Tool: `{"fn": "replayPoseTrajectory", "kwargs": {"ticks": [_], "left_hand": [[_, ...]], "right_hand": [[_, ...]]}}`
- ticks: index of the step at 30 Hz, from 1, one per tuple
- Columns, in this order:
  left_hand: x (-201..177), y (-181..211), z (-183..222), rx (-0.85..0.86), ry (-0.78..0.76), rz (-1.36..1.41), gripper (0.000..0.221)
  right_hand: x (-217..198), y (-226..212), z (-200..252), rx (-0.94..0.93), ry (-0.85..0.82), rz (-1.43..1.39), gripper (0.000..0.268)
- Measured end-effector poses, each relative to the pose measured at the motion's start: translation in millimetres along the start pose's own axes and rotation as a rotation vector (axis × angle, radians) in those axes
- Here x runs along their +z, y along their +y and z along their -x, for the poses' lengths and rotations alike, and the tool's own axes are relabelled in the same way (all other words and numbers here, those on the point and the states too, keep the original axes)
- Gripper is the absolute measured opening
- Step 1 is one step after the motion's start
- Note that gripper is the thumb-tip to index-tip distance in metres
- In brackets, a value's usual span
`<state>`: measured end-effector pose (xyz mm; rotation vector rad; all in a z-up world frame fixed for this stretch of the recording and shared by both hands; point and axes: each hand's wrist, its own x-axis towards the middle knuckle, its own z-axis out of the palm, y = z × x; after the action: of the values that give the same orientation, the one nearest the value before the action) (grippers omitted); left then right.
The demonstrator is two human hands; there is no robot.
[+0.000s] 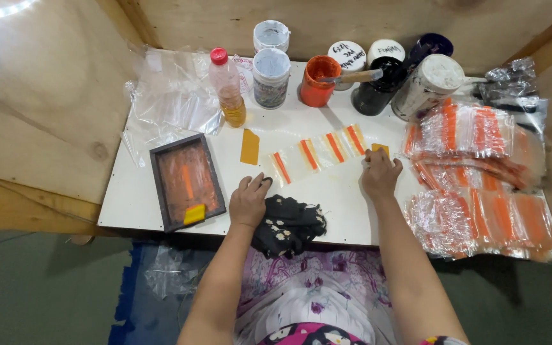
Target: The person is manually processing orange plastic strips by placing them on a surface and rubbing them with a black cloth tool to apply or set a print.
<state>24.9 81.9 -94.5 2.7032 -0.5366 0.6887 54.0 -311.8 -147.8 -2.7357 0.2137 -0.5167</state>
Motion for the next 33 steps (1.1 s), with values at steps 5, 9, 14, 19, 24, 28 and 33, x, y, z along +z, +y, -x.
{"fn": "replayPoseTrajectory", "kwargs": {"ticks": [5,9,14,19,24,28,33], "left_hand": [[-0.1,28.3,-12.7,0.069,-0.029,0.029,0.026],[18.2,28.7,-11.5,0.11,-0.133,0.036,0.026],[17.6,28.7,-6.0,0.086,-0.115,0.02,0.028],[19.9,29.7,-6.8,0.107,-0.018,0.008,0.028],[15.3,32.0,-16.0,0.099,0.037,0.008,0.025],[27.4,28.4,-12.8,0.078,0.002,-0.001,0.026],[20.8,27.7,-15.1,0.055,0.107,-0.006,0.026]], "right_hand": [[-6.2,6.1,-38.9,-0.037,-0.051,-0.005,0.021],[1.5,20.1,-58.6,0.02,-0.104,0.029,0.019],[18.4,39.8,-61.6,0.074,-0.113,0.079,0.018],[28.2,-1.0,-45.9,-0.085,0.256,0.182,0.021],[23.5,-124.6,6.9,-0.399,0.198,0.09,0.027],[36.6,-159.2,53.7,-0.374,0.139,0.055,0.027],[24.6,-176.6,78.6,-0.451,0.009,0.083,0.032]]}}
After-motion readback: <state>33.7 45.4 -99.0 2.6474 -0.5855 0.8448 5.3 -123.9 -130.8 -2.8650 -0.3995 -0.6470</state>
